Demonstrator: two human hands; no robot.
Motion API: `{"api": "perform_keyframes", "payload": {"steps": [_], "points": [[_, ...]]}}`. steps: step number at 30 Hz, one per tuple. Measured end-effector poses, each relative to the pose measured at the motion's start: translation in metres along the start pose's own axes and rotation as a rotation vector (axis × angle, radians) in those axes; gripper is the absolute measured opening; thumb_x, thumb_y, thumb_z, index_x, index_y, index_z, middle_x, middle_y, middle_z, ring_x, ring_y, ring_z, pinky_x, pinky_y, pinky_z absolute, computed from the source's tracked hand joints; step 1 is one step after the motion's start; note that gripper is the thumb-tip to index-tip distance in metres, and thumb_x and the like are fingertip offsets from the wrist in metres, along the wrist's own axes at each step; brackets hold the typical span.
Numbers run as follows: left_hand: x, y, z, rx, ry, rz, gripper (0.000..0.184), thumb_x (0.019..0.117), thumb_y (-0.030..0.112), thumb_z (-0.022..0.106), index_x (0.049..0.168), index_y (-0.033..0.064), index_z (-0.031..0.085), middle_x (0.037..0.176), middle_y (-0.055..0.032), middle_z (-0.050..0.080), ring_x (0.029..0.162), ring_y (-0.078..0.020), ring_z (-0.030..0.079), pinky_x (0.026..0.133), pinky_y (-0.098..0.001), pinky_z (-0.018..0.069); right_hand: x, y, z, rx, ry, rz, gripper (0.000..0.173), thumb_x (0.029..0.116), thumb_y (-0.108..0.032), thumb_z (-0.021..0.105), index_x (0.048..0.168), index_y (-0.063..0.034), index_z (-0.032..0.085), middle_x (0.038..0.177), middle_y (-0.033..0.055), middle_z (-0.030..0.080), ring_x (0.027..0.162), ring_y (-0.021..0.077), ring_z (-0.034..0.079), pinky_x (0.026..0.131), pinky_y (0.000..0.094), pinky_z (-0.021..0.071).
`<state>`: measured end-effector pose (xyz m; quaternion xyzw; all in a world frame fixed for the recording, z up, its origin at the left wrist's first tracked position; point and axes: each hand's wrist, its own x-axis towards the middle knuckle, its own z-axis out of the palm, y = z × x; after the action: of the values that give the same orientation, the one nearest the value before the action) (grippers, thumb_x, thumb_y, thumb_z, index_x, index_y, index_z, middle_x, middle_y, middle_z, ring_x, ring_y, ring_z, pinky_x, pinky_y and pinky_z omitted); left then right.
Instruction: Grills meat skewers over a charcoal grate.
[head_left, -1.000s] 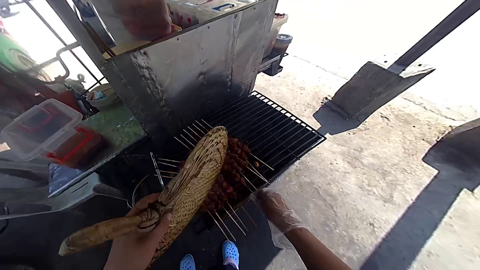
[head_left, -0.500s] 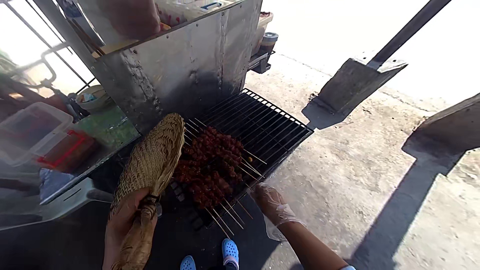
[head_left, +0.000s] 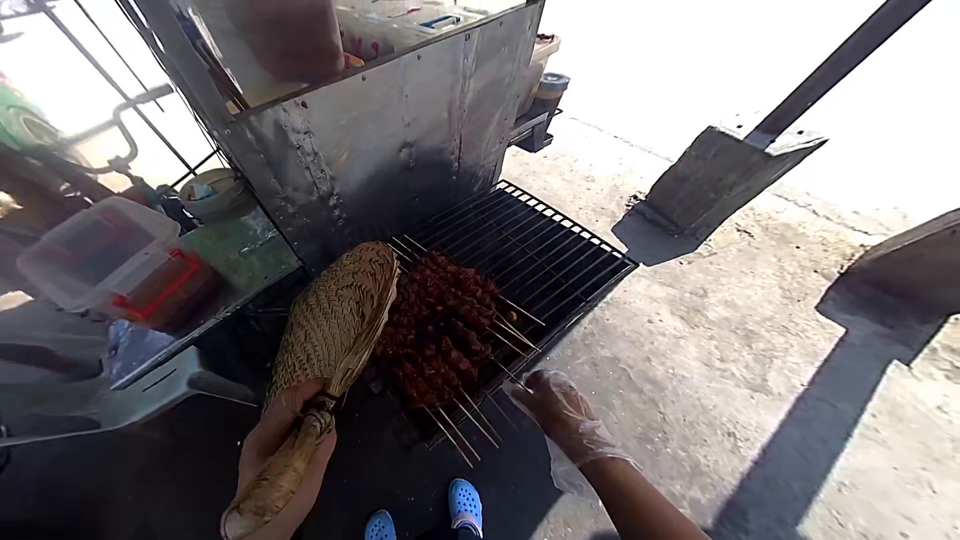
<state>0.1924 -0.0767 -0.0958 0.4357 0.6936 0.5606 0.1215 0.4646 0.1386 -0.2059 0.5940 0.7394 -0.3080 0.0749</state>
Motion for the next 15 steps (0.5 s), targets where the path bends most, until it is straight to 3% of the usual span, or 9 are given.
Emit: {"api": "perform_keyframes", "payload": {"steps": [2, 4, 7, 9, 11, 13, 15], "points": [[-0.001, 0.014, -0.003, -0.178, -0.09, -0.168, 0.044, 0.0729, 0.002, 0.075, 0.115, 0.0024, 0.066, 0.101, 0.0077, 0.074, 0.094, 0.0007, 0.07, 0.084, -0.0185, 0.0596, 0.007, 0.0, 0.0, -0.061, -0.052, -0.021, 0.045, 0.0999, -0.034, 0.063, 0.126, 0.0025, 0.064, 0.13, 0.0248, 0.063, 0.127, 0.0388, 0.058, 0.108, 0.0554, 0.0448], [0.003, 0.023, -0.002, -0.252, -0.033, -0.317, 0.053, 0.0681, 0.002, 0.078, 0.118, 0.001, 0.062, 0.1, 0.0041, 0.075, 0.095, -0.0035, 0.071, 0.084, -0.0223, 0.0607, 0.009, -0.001, 0.0, -0.091, -0.065, -0.049, 0.043, 0.1037, -0.023, 0.055, 0.136, 0.0048, 0.059, 0.139, 0.0263, 0.059, 0.135, 0.0393, 0.053, 0.115, 0.0534, 0.0389], [0.007, 0.011, 0.004, 0.071, 0.076, -0.072, 0.042, 0.0784, 0.007, 0.07, 0.118, -0.0059, 0.065, 0.104, -0.0031, 0.07, 0.092, 0.0022, 0.066, 0.082, -0.0156, 0.0544, 0.021, -0.011, -0.005, 0.017, 0.058, -0.001, 0.031, 0.1042, -0.022, 0.055, 0.117, 0.004, 0.067, 0.115, 0.0251, 0.068, 0.11, 0.0397, 0.067, 0.098, 0.0567, 0.0507], [0.003, 0.005, 0.002, -0.018, -0.003, 0.029, 0.035, 0.0781, 0.002, 0.069, 0.113, 0.0006, 0.069, 0.101, 0.0027, 0.071, 0.09, 0.0023, 0.066, 0.08, -0.015, 0.0568, 0.016, -0.015, -0.004, 0.063, 0.074, -0.027, 0.034, 0.1029, -0.029, 0.059, 0.11, 0.0025, 0.068, 0.108, 0.023, 0.069, 0.102, 0.0382, 0.068, 0.092, 0.0569, 0.0525], [0.001, 0.019, -0.005, -0.191, -0.128, -0.093, 0.04, 0.0757, 0.004, 0.076, 0.114, 0.0079, 0.069, 0.102, 0.01, 0.074, 0.094, 0.0007, 0.07, 0.084, -0.0192, 0.0601, 0.004, -0.017, 0.006, -0.029, -0.002, -0.096, 0.042, 0.1011, -0.037, 0.061, 0.116, 0.0013, 0.069, 0.119, 0.0226, 0.068, 0.113, 0.0375, 0.066, 0.1, 0.0561, 0.0499], [-0.001, 0.027, -0.006, -0.277, -0.083, -0.248, 0.049, 0.0709, 0.002, 0.078, 0.117, 0.0041, 0.064, 0.101, 0.0065, 0.075, 0.095, -0.0031, 0.072, 0.085, -0.0226, 0.0608, -0.012, -0.016, 0.019, -0.111, -0.116, -0.101, 0.047, 0.1026, -0.029, 0.058, 0.137, 0.0032, 0.059, 0.14, 0.0262, 0.058, 0.134, 0.04, 0.054, 0.113, 0.0561, 0.0402], [0.001, 0.021, -0.002, -0.082, 0.014, -0.184, 0.049, 0.0741, 0.007, 0.074, 0.121, -0.002, 0.062, 0.103, 0.0031, 0.072, 0.094, 0.0021, 0.069, 0.083, -0.0165, 0.0579, -0.001, -0.016, 0.027, -0.151, -0.132, -0.077, 0.039, 0.1039, -0.025, 0.053, 0.129, 0.0024, 0.063, 0.135, 0.0247, 0.062, 0.129, 0.0392, 0.058, 0.109, 0.0552, 0.0446]]}}
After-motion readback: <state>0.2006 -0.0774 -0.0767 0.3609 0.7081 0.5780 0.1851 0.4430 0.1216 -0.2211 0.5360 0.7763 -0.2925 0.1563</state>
